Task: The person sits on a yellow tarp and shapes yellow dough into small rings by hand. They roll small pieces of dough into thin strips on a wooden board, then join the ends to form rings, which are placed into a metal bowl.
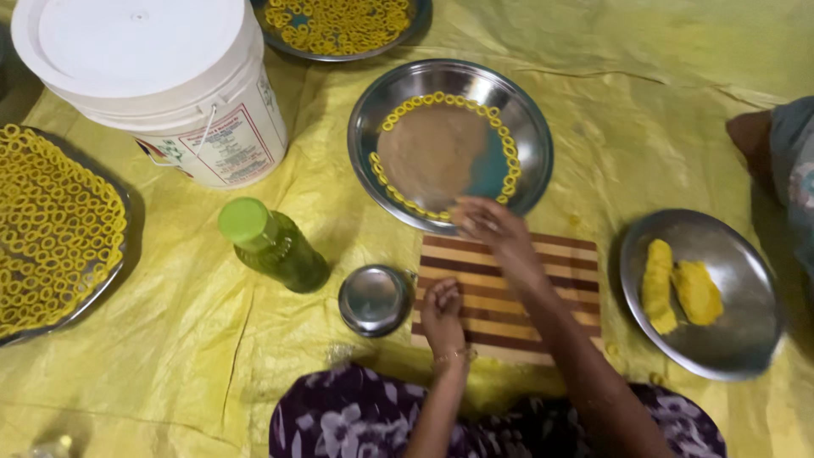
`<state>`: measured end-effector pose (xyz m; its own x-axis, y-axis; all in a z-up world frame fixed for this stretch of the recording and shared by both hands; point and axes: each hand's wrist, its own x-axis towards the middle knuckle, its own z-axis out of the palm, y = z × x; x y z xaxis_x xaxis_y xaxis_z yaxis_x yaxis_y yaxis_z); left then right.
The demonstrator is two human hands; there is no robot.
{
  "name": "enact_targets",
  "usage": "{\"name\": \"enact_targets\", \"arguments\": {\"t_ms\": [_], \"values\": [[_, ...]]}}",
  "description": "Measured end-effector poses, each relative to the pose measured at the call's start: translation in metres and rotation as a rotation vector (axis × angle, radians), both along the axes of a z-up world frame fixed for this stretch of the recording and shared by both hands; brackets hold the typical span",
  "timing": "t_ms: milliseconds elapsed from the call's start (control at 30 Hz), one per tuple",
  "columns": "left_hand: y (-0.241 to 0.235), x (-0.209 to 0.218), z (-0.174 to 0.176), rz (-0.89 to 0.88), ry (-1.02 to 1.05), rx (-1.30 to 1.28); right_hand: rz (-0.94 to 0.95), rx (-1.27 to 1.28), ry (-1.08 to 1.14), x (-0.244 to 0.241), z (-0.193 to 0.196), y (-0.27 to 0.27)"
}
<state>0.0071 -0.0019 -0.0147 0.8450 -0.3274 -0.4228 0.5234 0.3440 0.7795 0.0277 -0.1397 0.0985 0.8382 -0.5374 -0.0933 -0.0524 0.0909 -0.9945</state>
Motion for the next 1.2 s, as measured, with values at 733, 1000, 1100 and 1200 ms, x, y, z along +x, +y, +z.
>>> {"name": "enact_targets", "arguments": {"t_ms": [733, 1000, 1100, 1200], "values": [[0.018, 0.008, -0.1, -0.228, -0.073, -0.088, -0.585, -0.717, 0.67, -0.312, 0.046, -0.087], [0.029, 0.004, -0.08, -0.24, -0.06, 0.046, -0.399, -0.692, 0.408, -0.235, -0.065, -0.056], [0.03, 0.006, -0.072, -0.219, -0.068, 0.017, -0.601, -0.792, 0.722, -0.241, -0.104, -0.087], [0.034, 0.009, -0.074, -0.216, -0.065, 0.041, -0.864, -1.09, 0.537, -0.285, -0.12, -0.145]]}}
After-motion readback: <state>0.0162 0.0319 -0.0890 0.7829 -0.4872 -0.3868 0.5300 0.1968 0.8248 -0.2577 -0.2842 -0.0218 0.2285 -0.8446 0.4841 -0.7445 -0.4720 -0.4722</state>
